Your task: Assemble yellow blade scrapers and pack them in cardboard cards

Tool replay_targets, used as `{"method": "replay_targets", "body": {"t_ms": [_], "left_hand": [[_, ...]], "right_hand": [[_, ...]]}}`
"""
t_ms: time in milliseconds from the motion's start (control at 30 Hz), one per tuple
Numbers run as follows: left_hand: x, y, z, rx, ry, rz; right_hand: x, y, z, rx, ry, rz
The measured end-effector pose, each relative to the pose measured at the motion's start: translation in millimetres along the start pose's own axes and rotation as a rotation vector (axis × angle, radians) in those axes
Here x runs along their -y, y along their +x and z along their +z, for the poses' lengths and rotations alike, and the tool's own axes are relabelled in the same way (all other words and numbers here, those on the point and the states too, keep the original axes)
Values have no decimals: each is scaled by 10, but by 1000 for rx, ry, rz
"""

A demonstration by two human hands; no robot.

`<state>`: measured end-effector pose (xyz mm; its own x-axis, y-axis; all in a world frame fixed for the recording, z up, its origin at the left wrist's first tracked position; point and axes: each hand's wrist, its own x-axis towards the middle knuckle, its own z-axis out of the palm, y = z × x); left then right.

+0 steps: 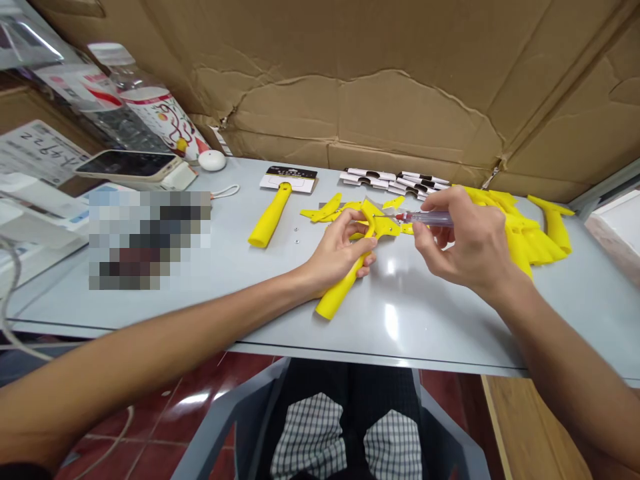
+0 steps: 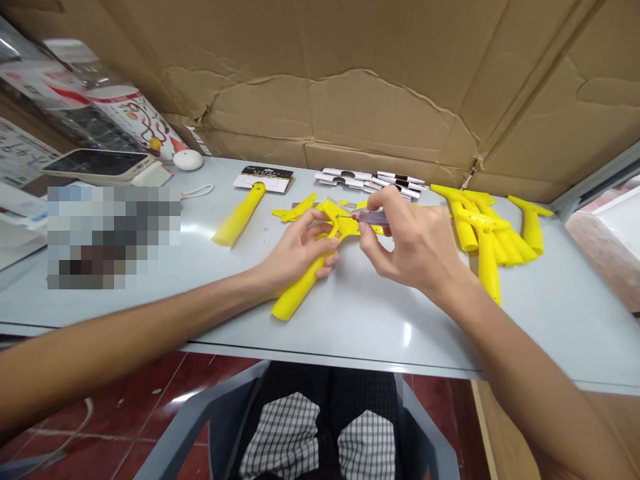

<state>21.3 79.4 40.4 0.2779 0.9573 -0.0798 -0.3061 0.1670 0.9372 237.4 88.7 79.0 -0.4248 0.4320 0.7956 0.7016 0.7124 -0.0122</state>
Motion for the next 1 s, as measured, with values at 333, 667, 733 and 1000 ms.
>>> {"method": "replay_targets", "body": {"t_ms": [333, 667, 733, 1000], "left_hand": [[14, 5, -22, -8, 0, -12], [9, 2, -2, -19, -11, -13], [12, 4, -2, -18, -9, -10], [15, 7, -21, -2, -10, -5]], "right_hand": [[-65, 18, 1, 35, 64, 21], [-94, -1, 9, -20, -10, 23], [-77, 10, -8, 14, 51, 21], [-110, 21, 14, -69, -13, -3]]}}
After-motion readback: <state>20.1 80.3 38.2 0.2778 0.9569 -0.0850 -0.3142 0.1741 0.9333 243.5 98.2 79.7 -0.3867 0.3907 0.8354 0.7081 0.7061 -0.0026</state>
